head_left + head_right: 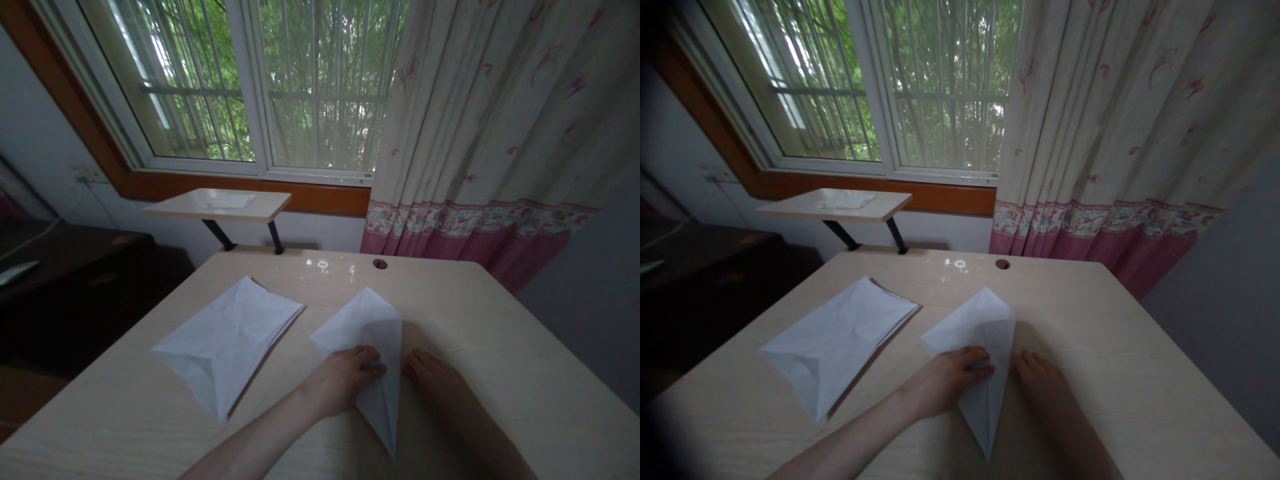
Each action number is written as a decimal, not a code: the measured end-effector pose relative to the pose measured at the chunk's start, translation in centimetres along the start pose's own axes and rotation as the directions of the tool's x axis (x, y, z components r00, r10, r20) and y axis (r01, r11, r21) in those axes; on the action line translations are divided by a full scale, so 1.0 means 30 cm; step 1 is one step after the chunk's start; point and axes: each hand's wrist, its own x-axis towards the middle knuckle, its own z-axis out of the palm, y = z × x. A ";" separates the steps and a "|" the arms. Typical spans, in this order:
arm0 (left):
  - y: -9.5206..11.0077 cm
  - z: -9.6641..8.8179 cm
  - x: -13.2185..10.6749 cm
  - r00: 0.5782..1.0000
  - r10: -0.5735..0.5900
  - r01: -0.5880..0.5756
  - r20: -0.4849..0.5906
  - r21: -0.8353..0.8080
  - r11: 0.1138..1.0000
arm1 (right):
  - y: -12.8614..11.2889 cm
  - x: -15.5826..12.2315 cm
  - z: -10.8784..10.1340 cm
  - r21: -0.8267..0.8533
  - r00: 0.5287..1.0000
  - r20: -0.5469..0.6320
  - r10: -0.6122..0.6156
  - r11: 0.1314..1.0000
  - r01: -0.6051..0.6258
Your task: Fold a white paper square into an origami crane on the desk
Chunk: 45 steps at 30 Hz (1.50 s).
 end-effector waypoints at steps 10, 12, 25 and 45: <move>-0.002 0.002 0.007 1.000 0.004 -0.003 -0.007 0.064 0.998 | -0.010 -0.001 0.018 -0.027 0.999 -0.025 0.038 0.999 -0.039; 0.006 -0.008 0.010 1.000 0.010 -0.010 -0.012 0.074 0.997 | -0.011 -0.001 0.019 -0.009 0.999 -0.004 0.042 0.999 -0.042; 0.028 -0.043 0.011 0.995 0.031 -0.030 -0.098 0.009 0.999 | -0.071 0.030 -0.029 -0.142 0.996 0.083 0.020 0.990 -0.008; 0.020 -0.041 0.007 0.996 0.010 -0.010 -0.091 0.007 1.000 | -0.165 -0.023 -0.055 -0.064 0.998 0.010 -0.067 0.996 0.068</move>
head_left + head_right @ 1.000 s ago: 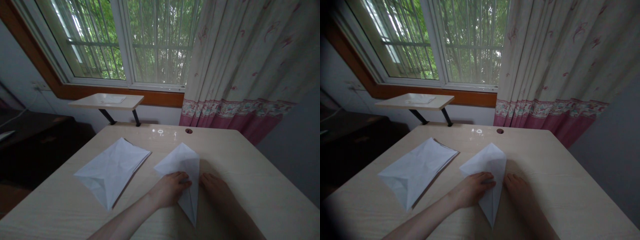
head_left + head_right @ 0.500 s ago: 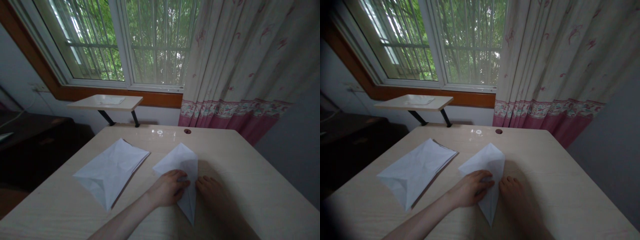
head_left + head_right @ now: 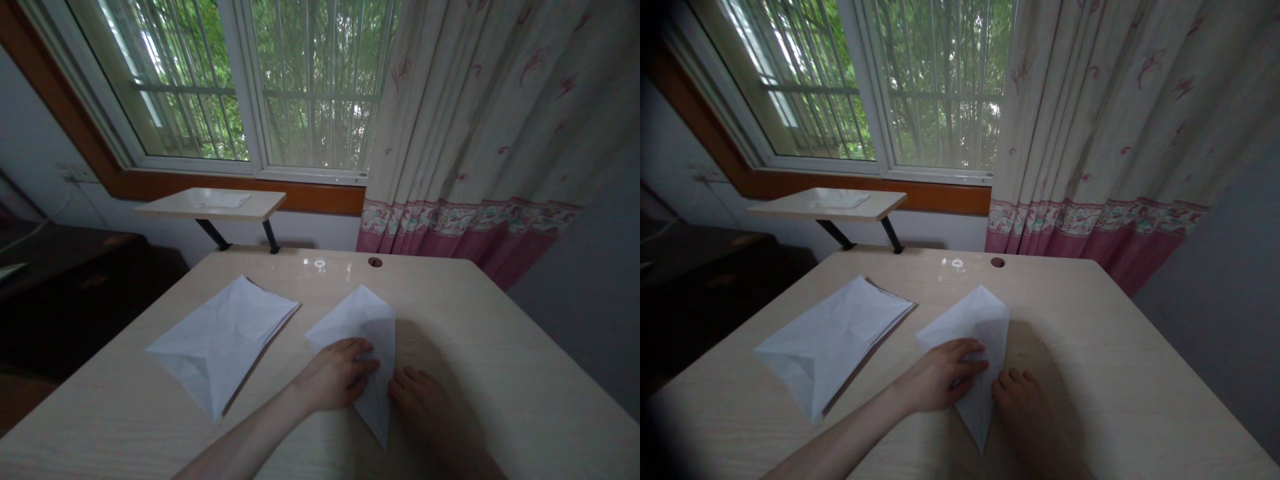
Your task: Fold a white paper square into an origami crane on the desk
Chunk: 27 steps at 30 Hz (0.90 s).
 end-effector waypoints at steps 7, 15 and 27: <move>-0.009 0.004 -0.002 1.000 0.000 0.000 0.005 -0.012 1.000 | -0.057 -0.033 -0.013 0.029 0.998 -0.032 0.055 0.998 -0.054; -0.011 0.008 -0.005 1.000 -0.001 0.000 -0.008 -0.029 1.000 | -0.088 -0.048 -0.019 0.058 0.997 -0.034 0.068 0.996 -0.066; -0.012 0.011 -0.008 1.000 -0.006 0.005 -0.027 -0.032 0.999 | -0.111 -0.069 -0.018 0.048 1.000 -0.031 0.003 0.999 -0.001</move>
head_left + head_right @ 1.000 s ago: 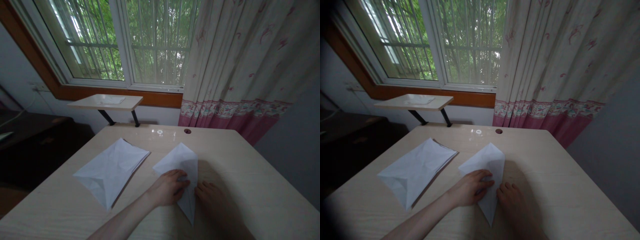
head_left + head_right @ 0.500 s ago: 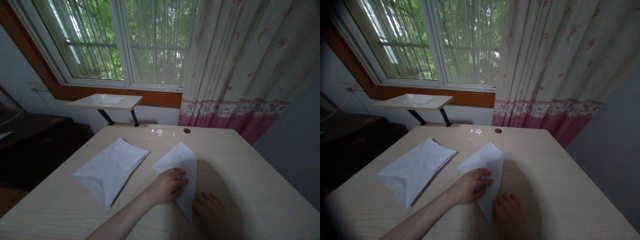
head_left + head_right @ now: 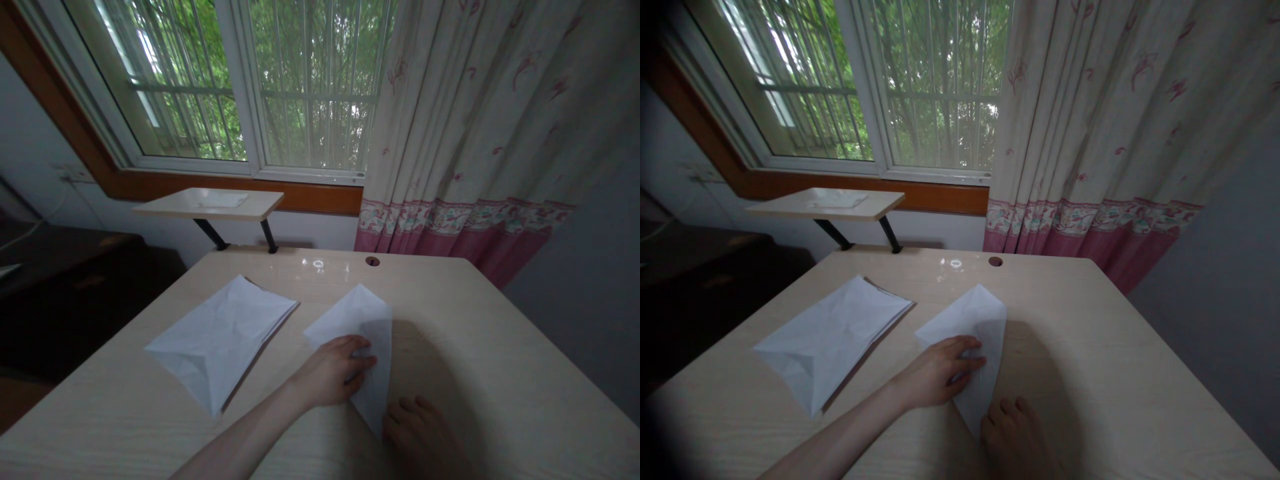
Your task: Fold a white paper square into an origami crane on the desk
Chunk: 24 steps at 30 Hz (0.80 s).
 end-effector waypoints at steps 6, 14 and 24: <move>0.000 -0.002 0.001 1.000 0.006 -0.006 0.006 0.001 1.000 | -0.011 0.000 0.004 -0.023 0.999 -0.029 -0.025 0.999 0.024; -0.001 0.000 0.000 1.000 0.013 -0.013 0.000 0.003 1.000 | -0.012 -0.014 0.012 0.010 1.000 -0.015 -0.025 1.000 0.025; 0.007 -0.011 0.001 1.000 0.012 -0.012 0.014 0.005 1.000 | 0.027 -0.037 0.066 0.222 0.975 0.172 0.140 0.959 -0.177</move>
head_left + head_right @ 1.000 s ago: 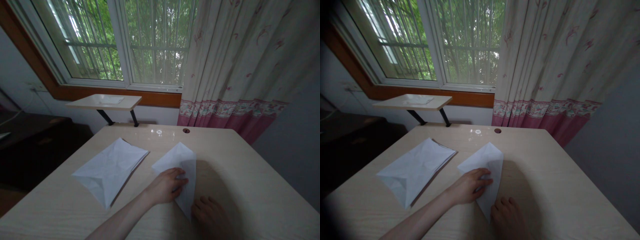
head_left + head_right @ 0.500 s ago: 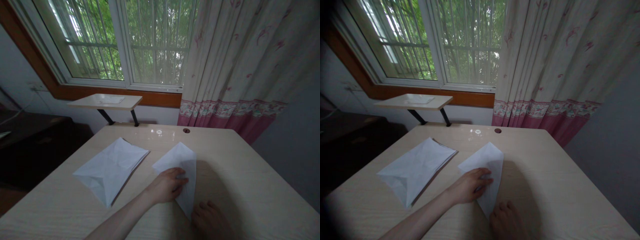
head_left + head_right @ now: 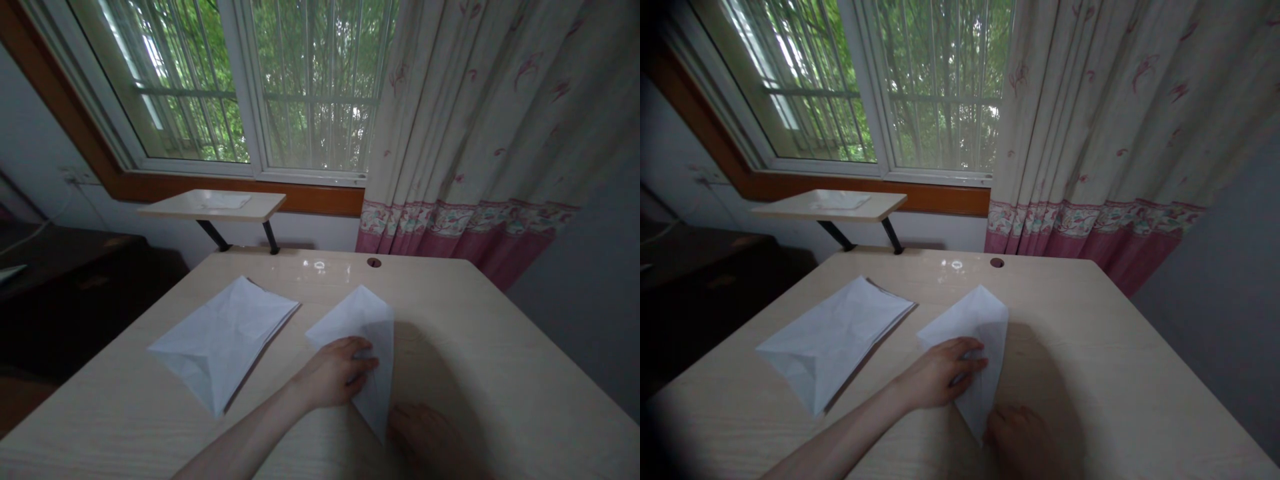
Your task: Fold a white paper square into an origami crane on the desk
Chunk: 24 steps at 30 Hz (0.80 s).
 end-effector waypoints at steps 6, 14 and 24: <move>0.001 -0.001 0.002 1.000 -0.004 0.004 0.002 0.008 1.000 | 0.001 0.037 -0.051 -0.019 0.999 -0.038 0.011 1.000 -0.012; 0.002 -0.001 0.003 1.000 0.005 -0.005 -0.003 0.018 1.000 | 0.078 0.115 -0.103 -0.006 0.996 0.027 0.085 0.996 -0.085; 0.001 0.004 -0.001 1.000 -0.004 0.004 -0.007 0.009 1.000 | 0.159 0.185 -0.124 -0.052 0.993 0.050 0.107 0.993 -0.104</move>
